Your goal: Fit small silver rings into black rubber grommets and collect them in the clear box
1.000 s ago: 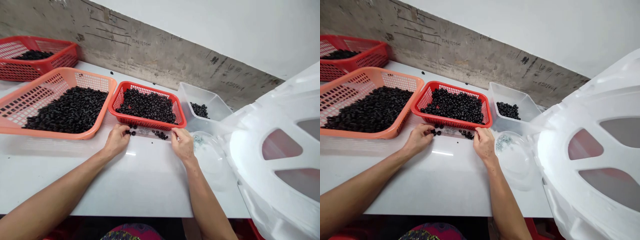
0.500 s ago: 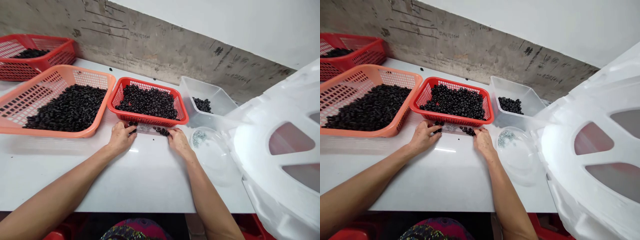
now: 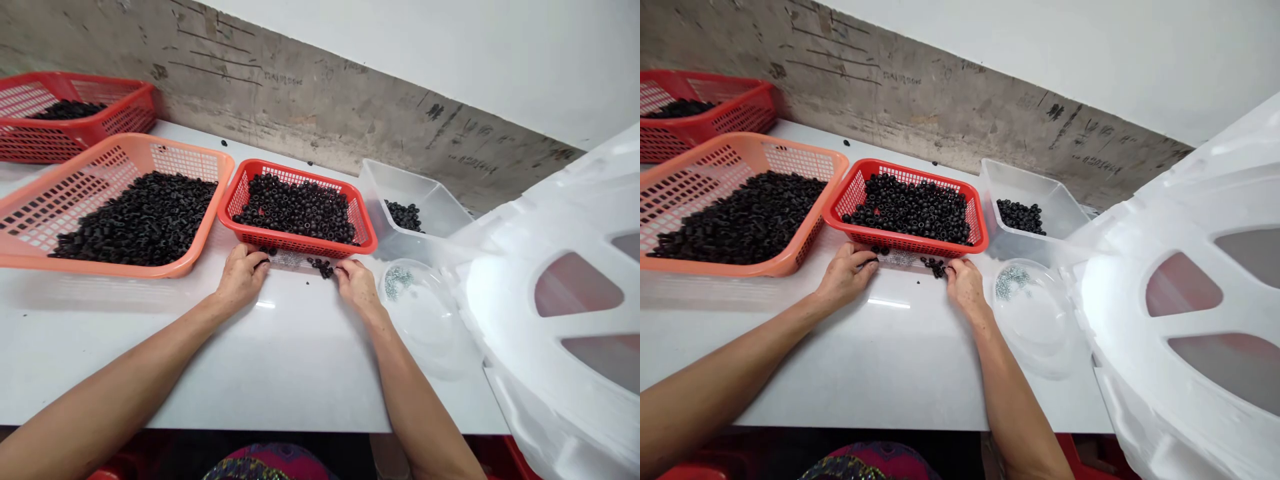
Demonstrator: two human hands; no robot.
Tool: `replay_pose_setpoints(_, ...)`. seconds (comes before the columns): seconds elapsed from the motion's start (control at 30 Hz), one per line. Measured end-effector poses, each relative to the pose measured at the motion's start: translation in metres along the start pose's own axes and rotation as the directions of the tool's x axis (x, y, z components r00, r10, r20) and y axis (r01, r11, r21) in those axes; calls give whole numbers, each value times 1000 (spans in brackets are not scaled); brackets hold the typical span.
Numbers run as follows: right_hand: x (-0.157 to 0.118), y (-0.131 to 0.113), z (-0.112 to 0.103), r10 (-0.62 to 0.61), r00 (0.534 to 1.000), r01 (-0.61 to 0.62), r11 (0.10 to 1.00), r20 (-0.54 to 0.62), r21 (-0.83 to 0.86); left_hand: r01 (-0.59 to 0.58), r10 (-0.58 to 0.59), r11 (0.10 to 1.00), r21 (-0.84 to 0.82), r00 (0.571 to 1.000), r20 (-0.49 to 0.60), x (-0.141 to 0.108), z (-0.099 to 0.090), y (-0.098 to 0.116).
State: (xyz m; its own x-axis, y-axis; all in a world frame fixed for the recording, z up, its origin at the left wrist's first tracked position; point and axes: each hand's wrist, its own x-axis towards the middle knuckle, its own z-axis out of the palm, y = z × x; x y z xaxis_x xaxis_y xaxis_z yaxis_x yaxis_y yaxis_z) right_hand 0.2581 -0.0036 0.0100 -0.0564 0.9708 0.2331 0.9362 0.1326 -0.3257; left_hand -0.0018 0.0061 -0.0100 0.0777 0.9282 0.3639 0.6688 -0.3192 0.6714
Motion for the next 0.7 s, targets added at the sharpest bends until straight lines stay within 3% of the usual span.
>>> replay_pose_setpoints(0.17, -4, -6, -5, 37, 996, -19, 976, -79, 217, -50, 30, 977, -206, 994, -103, -2, -9, 13)
replay_pose_setpoints(0.33, -9, -20, -4, 7, 1000, 3, 874, -19, 485, 12, 20, 902, -432, 997, 69, -20, -4, 27)
replay_pose_setpoints(0.43, -12, -28, 0, -46, 999, 41, 880, -1, 472, 91, -1, 866, -491, 983, 182, -28, 2, 32)
replay_pose_setpoints(0.5, -14, -30, 3, -109, 994, 108, 904, -21, 413, 138, -37, 846, -514, 979, 201, -29, 4, 33)
replay_pose_setpoints(0.7, -15, -34, 13, -277, 956, 294, 917, -101, 271, 362, -243, 721, -591, 931, 273, -19, -1, 31)
